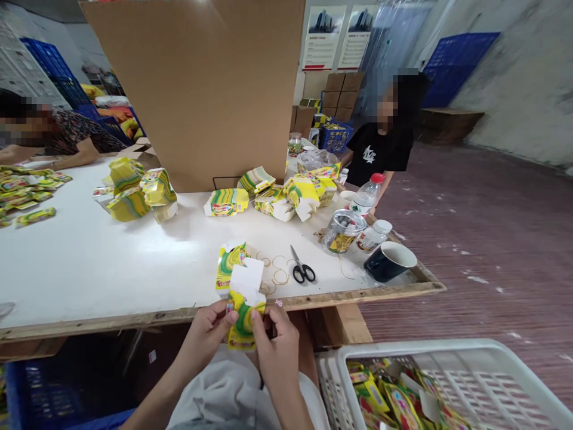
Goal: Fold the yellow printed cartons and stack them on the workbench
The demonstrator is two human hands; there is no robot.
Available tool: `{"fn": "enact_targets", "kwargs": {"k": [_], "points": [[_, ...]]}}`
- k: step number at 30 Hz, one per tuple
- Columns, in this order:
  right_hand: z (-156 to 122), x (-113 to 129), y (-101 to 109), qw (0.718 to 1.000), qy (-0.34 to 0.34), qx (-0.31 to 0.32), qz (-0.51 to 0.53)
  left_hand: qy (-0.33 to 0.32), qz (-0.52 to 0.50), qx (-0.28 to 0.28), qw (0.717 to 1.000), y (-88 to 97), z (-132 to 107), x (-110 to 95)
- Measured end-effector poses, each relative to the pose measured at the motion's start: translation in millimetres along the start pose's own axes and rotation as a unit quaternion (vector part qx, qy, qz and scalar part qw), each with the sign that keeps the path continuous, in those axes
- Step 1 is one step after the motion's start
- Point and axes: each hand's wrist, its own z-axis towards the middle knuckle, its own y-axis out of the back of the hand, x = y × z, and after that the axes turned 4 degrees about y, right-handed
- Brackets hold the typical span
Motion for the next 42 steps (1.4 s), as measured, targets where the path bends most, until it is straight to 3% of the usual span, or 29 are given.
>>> {"fn": "enact_targets", "kwargs": {"k": [3, 7, 12, 15, 22, 27, 29, 33, 38, 42], "points": [[2, -3, 4, 0.997, -0.031, -0.003, 0.072, -0.003, 0.009, 0.013, 1.0, 3.8, -2, 1], [4, -4, 14, 0.985, -0.001, 0.051, 0.163, 0.0, 0.006, 0.079, 0.997, 12.3, -7, -10], [11, 5, 32, 0.982, 0.013, 0.161, 0.102, 0.041, -0.029, 0.181, 0.982, 19.2, -13, -22], [13, 10, 34, 0.983, 0.04, 0.172, 0.057, 0.064, -0.073, 0.213, 0.972, 17.2, -15, -21], [11, -2, 20, 0.991, 0.023, 0.061, 0.12, 0.031, -0.068, 0.185, 0.98, 14.5, -13, -13], [16, -2, 31, 0.992, 0.093, 0.067, 0.045, -0.006, 0.04, 0.102, 0.994, 17.6, -8, -3], [17, 0, 34, 0.993, 0.053, 0.102, 0.039, -0.016, 0.071, 0.075, 0.995, 16.8, -8, 1], [16, 0, 29, 0.987, -0.041, 0.155, 0.005, -0.012, 0.072, 0.094, 0.993, 12.7, -10, 1], [12, -3, 20, 0.989, -0.008, 0.122, -0.089, 0.003, -0.018, 0.135, 0.991, 8.9, -10, -9], [10, -2, 23, 0.992, 0.019, 0.107, -0.057, 0.014, -0.067, 0.119, 0.991, 6.6, -8, -8]]}}
